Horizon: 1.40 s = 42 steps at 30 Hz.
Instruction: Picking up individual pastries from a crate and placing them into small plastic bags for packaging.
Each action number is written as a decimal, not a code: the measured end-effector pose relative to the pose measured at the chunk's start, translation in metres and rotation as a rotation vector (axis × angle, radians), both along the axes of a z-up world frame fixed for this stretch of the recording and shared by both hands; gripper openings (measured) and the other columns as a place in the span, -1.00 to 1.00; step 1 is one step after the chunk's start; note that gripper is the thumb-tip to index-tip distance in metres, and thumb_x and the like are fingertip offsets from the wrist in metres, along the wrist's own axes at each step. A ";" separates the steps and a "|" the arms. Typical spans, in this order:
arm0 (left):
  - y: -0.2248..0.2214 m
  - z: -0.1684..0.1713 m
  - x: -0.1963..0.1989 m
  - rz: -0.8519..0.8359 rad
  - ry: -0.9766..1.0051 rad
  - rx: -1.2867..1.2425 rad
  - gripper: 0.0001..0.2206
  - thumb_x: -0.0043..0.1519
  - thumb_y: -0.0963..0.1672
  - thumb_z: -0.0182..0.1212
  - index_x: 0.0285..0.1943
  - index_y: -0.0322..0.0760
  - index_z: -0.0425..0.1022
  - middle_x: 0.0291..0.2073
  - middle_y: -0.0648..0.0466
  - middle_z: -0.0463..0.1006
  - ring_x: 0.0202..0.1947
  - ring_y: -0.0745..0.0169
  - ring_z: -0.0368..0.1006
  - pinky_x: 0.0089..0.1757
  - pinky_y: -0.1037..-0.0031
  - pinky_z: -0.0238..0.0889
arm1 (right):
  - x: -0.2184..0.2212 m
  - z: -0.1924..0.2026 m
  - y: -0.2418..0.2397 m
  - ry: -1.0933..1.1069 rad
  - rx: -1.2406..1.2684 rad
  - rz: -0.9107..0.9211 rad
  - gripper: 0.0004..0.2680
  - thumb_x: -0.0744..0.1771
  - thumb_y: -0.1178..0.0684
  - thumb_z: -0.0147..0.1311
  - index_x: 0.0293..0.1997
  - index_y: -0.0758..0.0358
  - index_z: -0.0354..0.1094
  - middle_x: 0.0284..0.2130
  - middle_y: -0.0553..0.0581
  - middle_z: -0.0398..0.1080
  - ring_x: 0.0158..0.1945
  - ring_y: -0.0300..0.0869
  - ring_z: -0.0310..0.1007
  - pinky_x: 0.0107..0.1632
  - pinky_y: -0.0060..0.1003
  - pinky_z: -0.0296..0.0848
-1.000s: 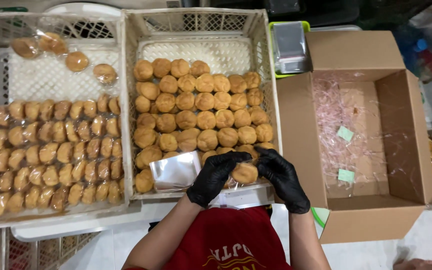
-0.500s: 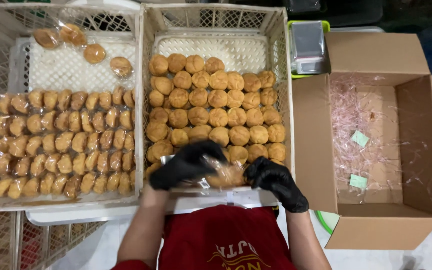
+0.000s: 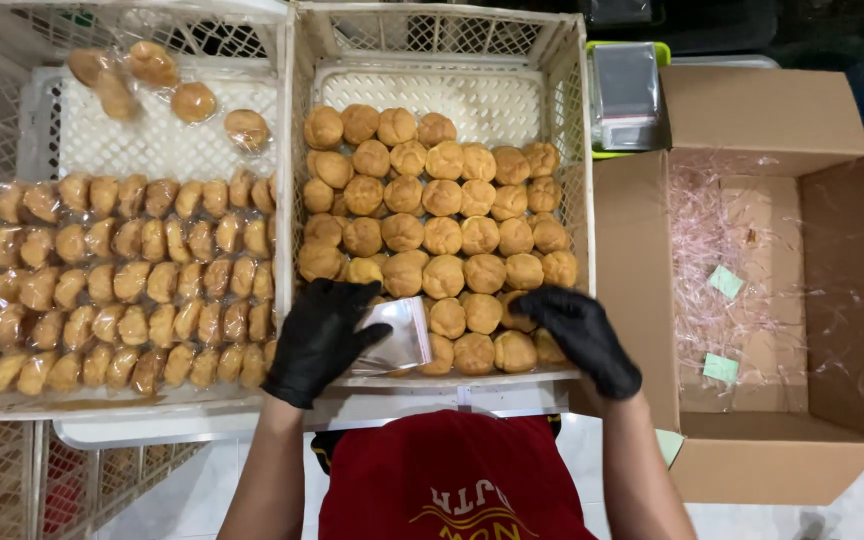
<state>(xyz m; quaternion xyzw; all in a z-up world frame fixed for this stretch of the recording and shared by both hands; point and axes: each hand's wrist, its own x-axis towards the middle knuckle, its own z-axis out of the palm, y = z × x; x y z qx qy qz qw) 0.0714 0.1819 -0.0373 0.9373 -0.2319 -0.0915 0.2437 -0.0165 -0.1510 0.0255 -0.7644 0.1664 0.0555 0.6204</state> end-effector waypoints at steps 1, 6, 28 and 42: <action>-0.001 -0.006 -0.005 0.001 -0.009 0.023 -0.50 0.14 0.16 0.34 0.28 0.26 0.54 0.09 0.16 0.60 0.22 0.06 0.39 0.22 0.15 0.19 | 0.015 0.009 -0.001 -0.022 -0.120 0.058 -0.83 0.33 0.10 0.22 -0.06 0.35 0.57 -0.19 0.33 0.61 -0.04 0.02 0.57 0.12 -0.05 0.51; 0.003 -0.043 -0.014 0.074 0.129 0.162 -0.58 0.10 0.24 0.30 0.02 0.22 0.66 0.02 0.16 0.66 0.29 0.05 0.39 0.34 0.15 0.11 | 0.095 0.001 -0.010 -0.122 -0.525 0.220 -0.80 0.36 -0.02 0.21 0.03 0.18 0.53 -0.12 0.34 0.55 0.02 0.20 0.54 0.08 0.03 0.50; -0.007 -0.014 -0.011 0.030 -0.312 -0.304 -0.83 0.26 -0.06 0.34 -0.02 -0.07 0.67 -0.28 0.07 0.63 -0.16 0.04 0.58 -0.10 0.31 0.48 | 0.136 -0.010 -0.004 -0.039 -0.395 -0.110 -0.63 0.28 -0.08 0.34 0.20 -0.03 0.37 0.01 0.20 0.52 0.18 0.08 0.47 0.19 0.00 0.44; -0.013 0.002 -0.010 0.087 -0.127 -0.297 -0.86 0.25 -0.08 0.34 -0.05 -0.09 0.68 -0.18 0.08 0.69 0.00 0.06 0.59 0.03 0.33 0.45 | 0.023 0.012 0.081 0.037 0.032 0.194 -0.53 0.23 0.14 0.37 0.28 0.31 0.36 0.21 0.32 0.43 0.36 0.09 0.31 0.42 0.02 0.21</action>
